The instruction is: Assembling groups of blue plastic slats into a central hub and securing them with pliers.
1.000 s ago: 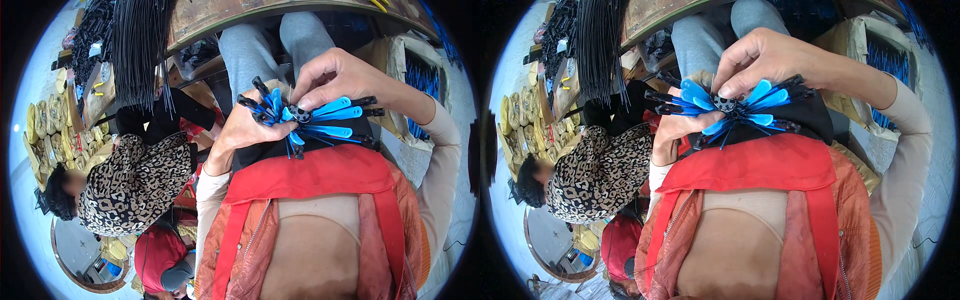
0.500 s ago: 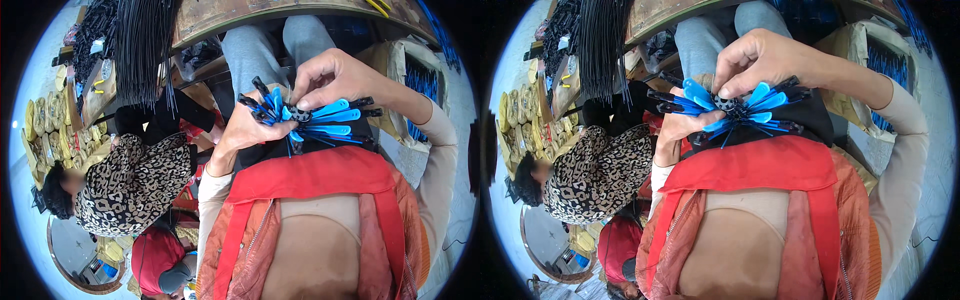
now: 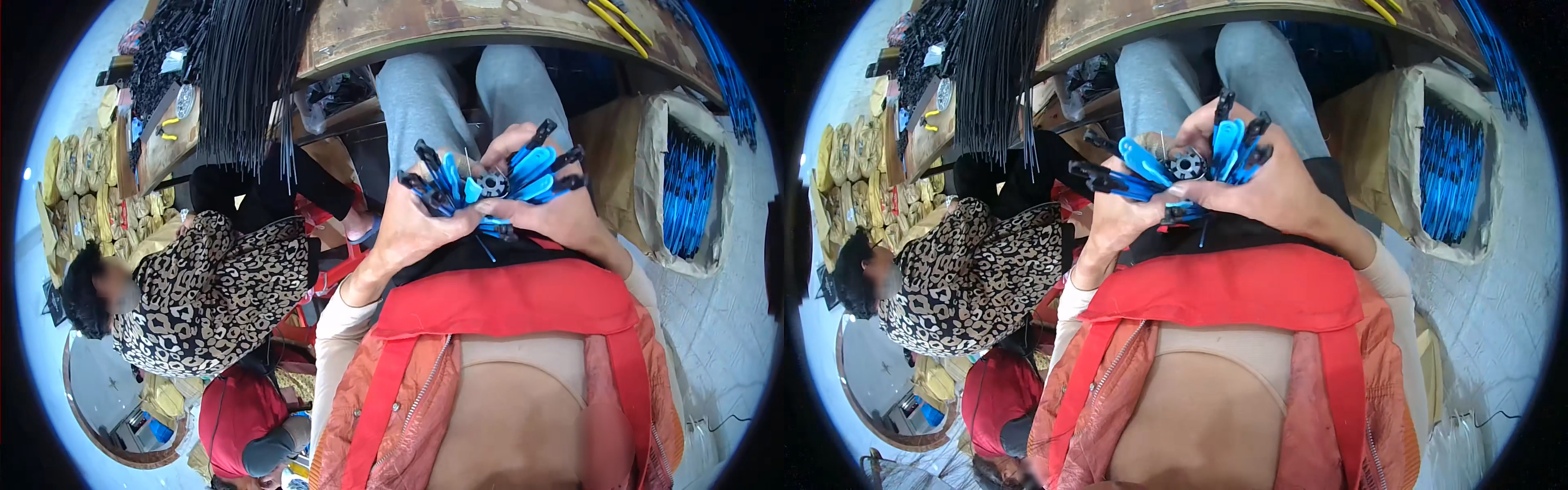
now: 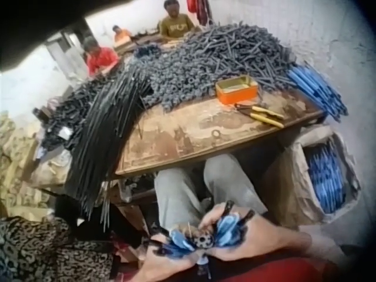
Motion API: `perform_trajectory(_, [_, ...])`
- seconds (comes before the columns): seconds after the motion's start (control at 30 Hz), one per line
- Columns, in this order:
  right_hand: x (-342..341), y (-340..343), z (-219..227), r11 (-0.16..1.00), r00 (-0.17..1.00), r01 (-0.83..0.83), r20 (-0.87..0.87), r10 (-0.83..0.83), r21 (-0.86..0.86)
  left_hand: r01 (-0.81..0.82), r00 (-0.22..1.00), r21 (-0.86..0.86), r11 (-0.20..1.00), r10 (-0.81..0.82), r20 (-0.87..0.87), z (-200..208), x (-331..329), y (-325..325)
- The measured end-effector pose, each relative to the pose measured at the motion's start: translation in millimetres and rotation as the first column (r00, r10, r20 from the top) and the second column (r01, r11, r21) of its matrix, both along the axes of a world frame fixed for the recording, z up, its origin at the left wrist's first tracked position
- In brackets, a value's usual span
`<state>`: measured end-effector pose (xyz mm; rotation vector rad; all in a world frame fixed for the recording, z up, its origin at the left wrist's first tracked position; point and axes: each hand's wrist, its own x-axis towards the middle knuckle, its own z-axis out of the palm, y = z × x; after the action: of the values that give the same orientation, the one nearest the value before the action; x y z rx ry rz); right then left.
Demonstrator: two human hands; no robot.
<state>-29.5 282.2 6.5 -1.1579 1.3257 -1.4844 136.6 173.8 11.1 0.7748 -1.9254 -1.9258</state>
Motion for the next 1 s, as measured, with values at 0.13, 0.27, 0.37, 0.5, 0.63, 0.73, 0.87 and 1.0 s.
perform_trajectory(0.13, [-2.1,11.3,-8.1,0.982,0.999,-0.027,0.017,0.031,-0.189,0.386,0.920,0.160,0.908,-0.366,-0.142,-9.8,10.1,-28.7])
perform_trajectory(0.27, [-13.3,22.0,-0.2,0.980,0.995,-0.082,0.044,0.091,-0.179,0.636,0.772,0.404,0.658,-0.545,-0.327,-9.5,15.3,-70.8])
perform_trajectory(0.37, [-13.3,23.2,-0.3,0.979,0.995,-0.095,0.018,0.100,-0.181,0.596,0.801,0.132,0.792,-0.599,-0.021,11.8,-15.6,-62.0])
perform_trajectory(0.5, [-19.9,33.4,-4.3,0.986,0.995,-0.073,0.059,0.082,-0.148,0.649,0.755,0.134,0.749,-0.656,0.007,4.5,-39.7,-56.0])
perform_trajectory(0.63, [-25.7,38.9,-8.1,0.984,0.995,-0.062,0.065,0.074,-0.165,0.526,0.842,0.204,0.826,-0.539,0.010,5.6,-38.3,-37.6])
perform_trajectory(0.73, [-28.6,38.2,-8.7,0.981,0.992,-0.080,0.081,0.095,-0.176,0.418,0.894,0.232,0.878,-0.443,0.066,23.1,-38.1,-22.0])
perform_trajectory(0.87, [-37.5,35.4,-13.1,0.971,0.988,-0.116,0.074,0.134,-0.211,0.394,0.916,0.257,0.882,-0.400,-0.033,16.8,-28.2,-14.1])
perform_trajectory(1.0, [-47.9,32.8,-8.4,0.951,0.973,-0.202,0.066,0.223,-0.234,0.384,0.922,0.127,0.915,-0.388,0.008,20.1,-24.2,-6.1])
